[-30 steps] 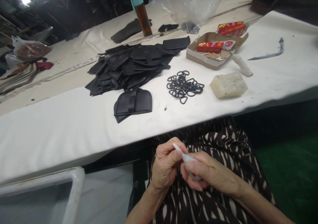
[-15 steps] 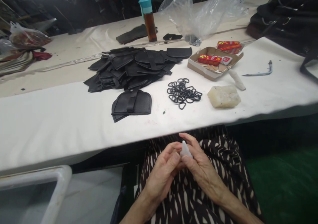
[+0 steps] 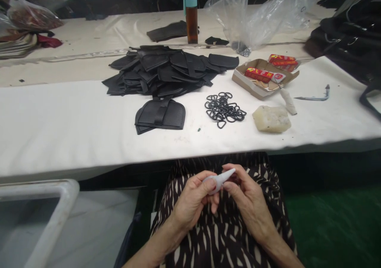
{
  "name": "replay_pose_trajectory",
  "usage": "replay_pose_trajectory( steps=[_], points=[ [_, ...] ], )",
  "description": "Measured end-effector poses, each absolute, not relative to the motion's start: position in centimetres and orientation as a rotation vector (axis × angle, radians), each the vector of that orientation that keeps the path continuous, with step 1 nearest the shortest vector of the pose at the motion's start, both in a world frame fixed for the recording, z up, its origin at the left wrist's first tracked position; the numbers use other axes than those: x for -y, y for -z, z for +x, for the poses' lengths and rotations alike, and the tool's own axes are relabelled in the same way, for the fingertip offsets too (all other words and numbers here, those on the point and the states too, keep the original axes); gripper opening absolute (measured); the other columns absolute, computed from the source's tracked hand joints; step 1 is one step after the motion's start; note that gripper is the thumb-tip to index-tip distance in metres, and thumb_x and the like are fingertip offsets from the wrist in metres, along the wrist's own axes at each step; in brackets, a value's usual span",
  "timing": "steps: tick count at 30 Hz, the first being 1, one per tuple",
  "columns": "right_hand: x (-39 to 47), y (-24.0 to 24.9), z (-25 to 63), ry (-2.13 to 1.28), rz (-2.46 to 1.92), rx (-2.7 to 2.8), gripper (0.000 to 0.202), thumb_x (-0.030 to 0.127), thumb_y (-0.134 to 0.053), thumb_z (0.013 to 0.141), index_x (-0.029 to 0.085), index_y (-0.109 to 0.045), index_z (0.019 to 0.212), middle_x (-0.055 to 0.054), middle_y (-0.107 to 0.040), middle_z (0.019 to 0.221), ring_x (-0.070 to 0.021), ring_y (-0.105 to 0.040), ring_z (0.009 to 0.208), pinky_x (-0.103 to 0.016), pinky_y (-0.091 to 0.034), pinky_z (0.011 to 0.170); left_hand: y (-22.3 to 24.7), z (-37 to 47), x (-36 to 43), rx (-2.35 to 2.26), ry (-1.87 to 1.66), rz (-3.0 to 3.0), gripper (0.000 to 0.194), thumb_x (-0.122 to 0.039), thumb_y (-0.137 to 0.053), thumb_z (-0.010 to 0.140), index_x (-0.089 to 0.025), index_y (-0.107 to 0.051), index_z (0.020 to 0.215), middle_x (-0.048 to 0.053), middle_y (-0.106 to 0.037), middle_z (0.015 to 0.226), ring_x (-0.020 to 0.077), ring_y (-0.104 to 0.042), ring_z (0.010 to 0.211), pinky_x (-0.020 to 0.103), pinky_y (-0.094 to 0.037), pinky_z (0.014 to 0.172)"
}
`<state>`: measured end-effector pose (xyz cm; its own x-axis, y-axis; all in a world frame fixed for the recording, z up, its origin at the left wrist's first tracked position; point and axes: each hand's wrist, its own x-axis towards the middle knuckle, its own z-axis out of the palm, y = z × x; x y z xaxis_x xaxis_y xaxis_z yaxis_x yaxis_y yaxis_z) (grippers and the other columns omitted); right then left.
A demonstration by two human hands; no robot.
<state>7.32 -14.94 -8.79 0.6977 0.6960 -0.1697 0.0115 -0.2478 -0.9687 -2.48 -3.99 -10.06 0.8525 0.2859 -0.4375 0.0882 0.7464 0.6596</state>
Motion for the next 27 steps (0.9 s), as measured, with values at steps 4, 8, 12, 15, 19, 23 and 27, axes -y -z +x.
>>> replay_pose_trajectory(
  steps=[4,8,12,15,19,23,27],
  points=[
    [15.0,8.0,7.8,-0.674,-1.739,0.474,0.018,0.038,-0.062,0.081,0.021,-0.066,0.086,-0.001,-0.062,0.079,-0.0182,-0.054,0.07,-0.027,-0.044,0.067,10.2,-2.6,4.0,-0.595,-0.165,0.883,0.024,-0.036,-0.065,0.078,-0.014,-0.063,0.088,0.001,-0.06,0.068,0.0064,-0.045,0.046,0.017,-0.035,0.041],
    [14.9,8.0,7.7,-0.734,-1.733,0.425,0.019,0.038,-0.065,0.078,0.019,-0.067,0.078,0.001,-0.058,0.065,-0.015,-0.047,0.058,-0.025,-0.039,0.055,10.5,-2.8,4.0,-0.632,-0.169,1.002,0.024,-0.035,-0.064,0.079,-0.015,-0.064,0.092,0.001,-0.059,0.068,0.0071,-0.044,0.049,0.017,-0.036,0.044],
    [15.0,8.1,7.4,-0.716,-1.745,0.347,0.02,0.038,-0.067,0.076,0.019,-0.068,0.083,0.002,-0.054,0.061,-0.0132,-0.044,0.054,-0.023,-0.036,0.051,10.2,-2.6,4.1,-0.682,-0.146,1.097,0.025,-0.032,-0.066,0.075,-0.013,-0.065,0.092,-0.002,-0.054,0.059,0.007,-0.041,0.046,0.017,-0.033,0.042],
    [15.1,8.1,7.5,-0.72,-1.762,0.37,0.02,0.038,-0.066,0.076,0.019,-0.068,0.081,0.002,-0.054,0.061,-0.013,-0.043,0.055,-0.023,-0.036,0.05,9.8,-2.4,4.3,-0.725,-0.141,1.108,0.024,-0.029,-0.066,0.073,-0.012,-0.066,0.09,-0.003,-0.052,0.055,0.0066,-0.038,0.043,0.017,-0.03,0.039],
    [15.2,8.2,7.7,-0.727,-1.783,0.418,0.019,0.037,-0.065,0.077,0.019,-0.068,0.082,0.001,-0.058,0.066,-0.0126,-0.043,0.056,-0.023,-0.037,0.052,9.4,-2.3,4.4,-0.745,-0.158,1.094,0.018,-0.023,-0.068,0.069,-0.012,-0.067,0.084,-0.006,-0.046,0.048,0.0062,-0.036,0.042,0.017,-0.028,0.039],
    [15.3,8.3,7.8,-0.715,-1.769,0.446,0.017,0.036,-0.066,0.077,0.02,-0.068,0.082,0.002,-0.059,0.069,-0.0123,-0.044,0.058,-0.022,-0.038,0.054,9.3,-2.2,4.5,-0.733,-0.205,1.12,0.015,-0.022,-0.069,0.07,-0.013,-0.068,0.081,-0.006,-0.048,0.051,0.0055,-0.037,0.043,0.017,-0.03,0.041],
    [15.4,8.6,7.7,-0.72,-1.746,0.434,0.019,0.038,-0.064,0.078,0.021,-0.068,0.084,0.003,-0.055,0.062,-0.0113,-0.042,0.054,-0.02,-0.036,0.049,9.2,-2.2,4.7,-0.742,-0.209,1.15,0.016,-0.023,-0.067,0.071,-0.012,-0.068,0.083,-0.003,-0.054,0.056,0.0079,-0.045,0.048,0.018,-0.036,0.045]
  ],
)
